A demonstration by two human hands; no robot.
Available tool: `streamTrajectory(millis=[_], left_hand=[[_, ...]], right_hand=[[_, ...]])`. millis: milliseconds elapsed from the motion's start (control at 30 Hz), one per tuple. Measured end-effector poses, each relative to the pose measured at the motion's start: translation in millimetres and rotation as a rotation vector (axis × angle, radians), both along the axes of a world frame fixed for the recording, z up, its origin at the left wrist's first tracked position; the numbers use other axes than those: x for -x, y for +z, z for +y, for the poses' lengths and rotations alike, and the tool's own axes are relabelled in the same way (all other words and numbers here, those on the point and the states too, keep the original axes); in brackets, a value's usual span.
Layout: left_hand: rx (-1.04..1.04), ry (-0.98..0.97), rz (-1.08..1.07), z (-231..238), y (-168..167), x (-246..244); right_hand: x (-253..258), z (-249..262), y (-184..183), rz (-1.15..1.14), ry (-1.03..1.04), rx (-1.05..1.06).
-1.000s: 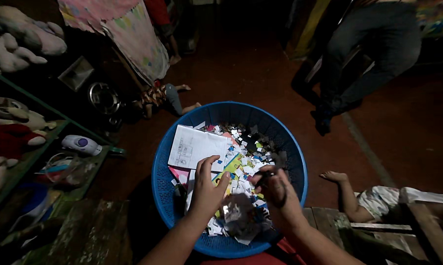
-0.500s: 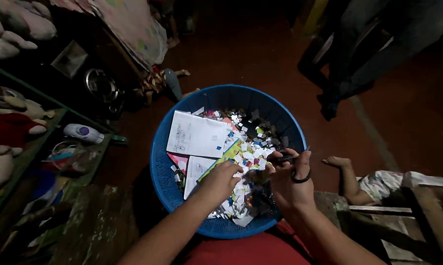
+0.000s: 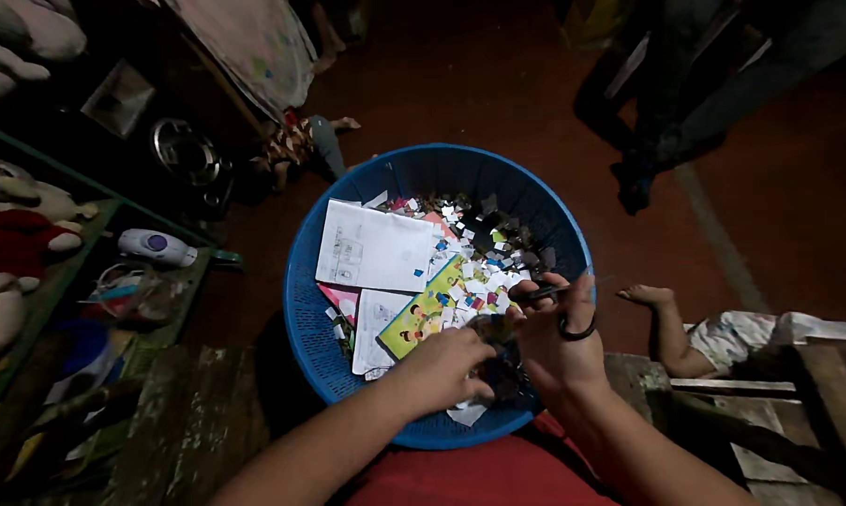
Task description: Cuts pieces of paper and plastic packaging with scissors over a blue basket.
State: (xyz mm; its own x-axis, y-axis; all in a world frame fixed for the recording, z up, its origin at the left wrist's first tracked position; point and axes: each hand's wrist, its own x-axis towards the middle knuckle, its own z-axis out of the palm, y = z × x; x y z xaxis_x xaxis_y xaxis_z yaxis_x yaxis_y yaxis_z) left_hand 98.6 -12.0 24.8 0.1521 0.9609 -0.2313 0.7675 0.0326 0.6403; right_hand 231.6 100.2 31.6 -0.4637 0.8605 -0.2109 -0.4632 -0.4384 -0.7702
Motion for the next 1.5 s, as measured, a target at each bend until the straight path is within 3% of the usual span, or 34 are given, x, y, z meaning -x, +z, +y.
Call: streamTrajectory(millis=[100, 367, 833, 1000, 1133, 1233, 1333, 1500], left_hand=[[0.12, -0.089, 0.105, 5, 1, -11], [0.186, -0.017, 0.103, 8, 1, -16], [0.259, -0.07, 0.219, 7, 3, -29], [0.112, 0.103, 0.062, 4, 7, -12], [-0.221, 0.434, -0.12, -3, 12, 8], [-0.359, 0.68, -0.308, -9, 15, 18], [-0.389, 0.801, -0.581, -13, 16, 21], [-0.276, 0.782, -0.908, -7, 25, 26]], right_hand=[[1, -1, -1, -0.025, 0.017, 0.015], [2, -1, -1, -0.017, 0.059, 0.029], [-1, -7, 2, -0.084, 0.134, 0.064], [1, -6, -4, -0.089, 0.153, -0.017], [0, -6, -8, -0.054, 0.089, -0.212], [0, -10, -7, 0.012, -0.024, -0.327], [1, -13, -4, -0.064, 0.012, -0.353], [6, -10, 3, -0.162, 0.202, -0.15]])
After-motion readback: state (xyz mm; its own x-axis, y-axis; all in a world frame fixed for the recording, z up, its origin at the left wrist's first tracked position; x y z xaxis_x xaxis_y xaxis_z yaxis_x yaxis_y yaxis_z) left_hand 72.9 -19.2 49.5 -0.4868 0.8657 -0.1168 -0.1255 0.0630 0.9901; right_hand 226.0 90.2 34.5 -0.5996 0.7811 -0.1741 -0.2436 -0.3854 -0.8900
